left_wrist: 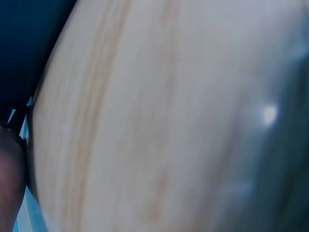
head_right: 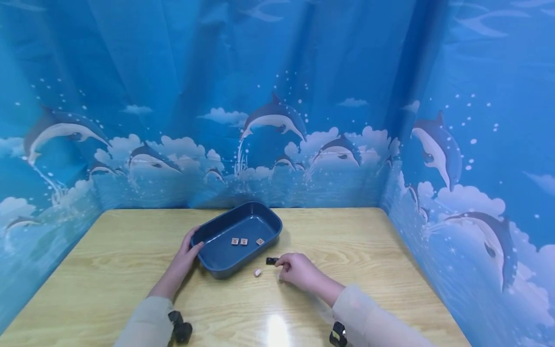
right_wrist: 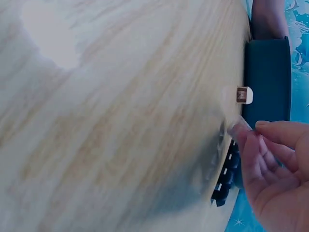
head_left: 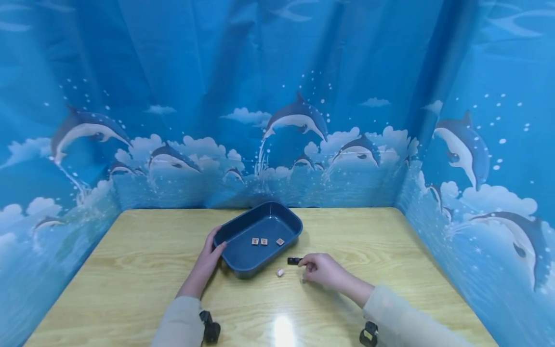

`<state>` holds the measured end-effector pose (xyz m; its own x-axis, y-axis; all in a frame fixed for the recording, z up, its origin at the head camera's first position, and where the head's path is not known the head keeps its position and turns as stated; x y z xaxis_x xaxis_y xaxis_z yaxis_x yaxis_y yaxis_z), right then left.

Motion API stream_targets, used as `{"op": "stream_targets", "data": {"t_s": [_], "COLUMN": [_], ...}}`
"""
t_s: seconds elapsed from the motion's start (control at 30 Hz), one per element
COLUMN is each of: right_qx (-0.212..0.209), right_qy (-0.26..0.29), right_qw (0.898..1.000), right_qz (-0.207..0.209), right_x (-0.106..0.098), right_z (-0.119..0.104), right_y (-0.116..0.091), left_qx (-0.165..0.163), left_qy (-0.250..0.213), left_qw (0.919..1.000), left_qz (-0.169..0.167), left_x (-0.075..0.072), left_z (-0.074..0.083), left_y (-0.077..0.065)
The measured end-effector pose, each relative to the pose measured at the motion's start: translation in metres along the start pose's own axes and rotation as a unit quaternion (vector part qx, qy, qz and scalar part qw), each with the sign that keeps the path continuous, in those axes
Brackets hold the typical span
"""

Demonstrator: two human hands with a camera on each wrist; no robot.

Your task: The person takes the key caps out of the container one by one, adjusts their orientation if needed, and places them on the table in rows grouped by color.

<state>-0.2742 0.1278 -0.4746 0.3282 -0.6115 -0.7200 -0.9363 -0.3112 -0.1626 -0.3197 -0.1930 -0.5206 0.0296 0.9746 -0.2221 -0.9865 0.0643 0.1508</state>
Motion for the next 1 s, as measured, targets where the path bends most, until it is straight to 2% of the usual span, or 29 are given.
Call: {"op": "stream_targets", "data": {"t_s": [0.1, 0.2, 0.5, 0.6, 0.77, 0.9, 1.0], "right_qx": [0.027, 0.041, 0.005, 0.0, -0.01, -0.013, 0.008], "right_qy": [0.007, -0.009, -0.045, -0.048, -0.034, -0.016, 0.008], "right_qw": [1.0, 0.999, 0.999, 0.999, 0.999, 0.999, 1.0], "right_qz": [0.002, 0.0, 0.005, 0.019, 0.04, 0.034, 0.021], "right_x": [0.004, 0.009, 0.018, 0.018, 0.016, 0.015, 0.015], "right_z": [0.005, 0.007, 0.007, 0.007, 0.006, 0.005, 0.006], "right_y": [0.001, 0.001, 0.0, 0.0, -0.001, -0.001, 0.0], "left_qx": [0.003, -0.001, -0.002, -0.005, -0.007, -0.007, -0.011], "left_qy": [0.002, 0.01, 0.004, 0.006, 0.012, 0.013, 0.012], "left_qw": [1.0, 0.9999, 1.0, 1.0, 0.9999, 0.9999, 0.9999], "left_qz": [0.002, 0.0, -0.003, -0.003, -0.004, -0.003, -0.002], "left_x": [0.0, 0.0, 0.0, 0.0, 0.0, 0.0, 0.0], "left_z": [-0.001, -0.002, -0.001, -0.001, 0.0, 0.002, 0.003], "left_y": [0.0, 0.001, 0.0, -0.001, -0.002, -0.002, -0.002]}}
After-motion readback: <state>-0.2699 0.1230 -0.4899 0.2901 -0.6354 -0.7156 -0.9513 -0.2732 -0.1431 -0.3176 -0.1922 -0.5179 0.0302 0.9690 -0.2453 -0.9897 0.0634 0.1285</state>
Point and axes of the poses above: each hand's wrist, its own y-axis towards the middle knuckle, its own x-axis out of the palm, z = x × y, the point moved 4 cm from there along y, towards the middle knuckle, and after that the axes turned 10 degrees about x, right-handed, at the moved point
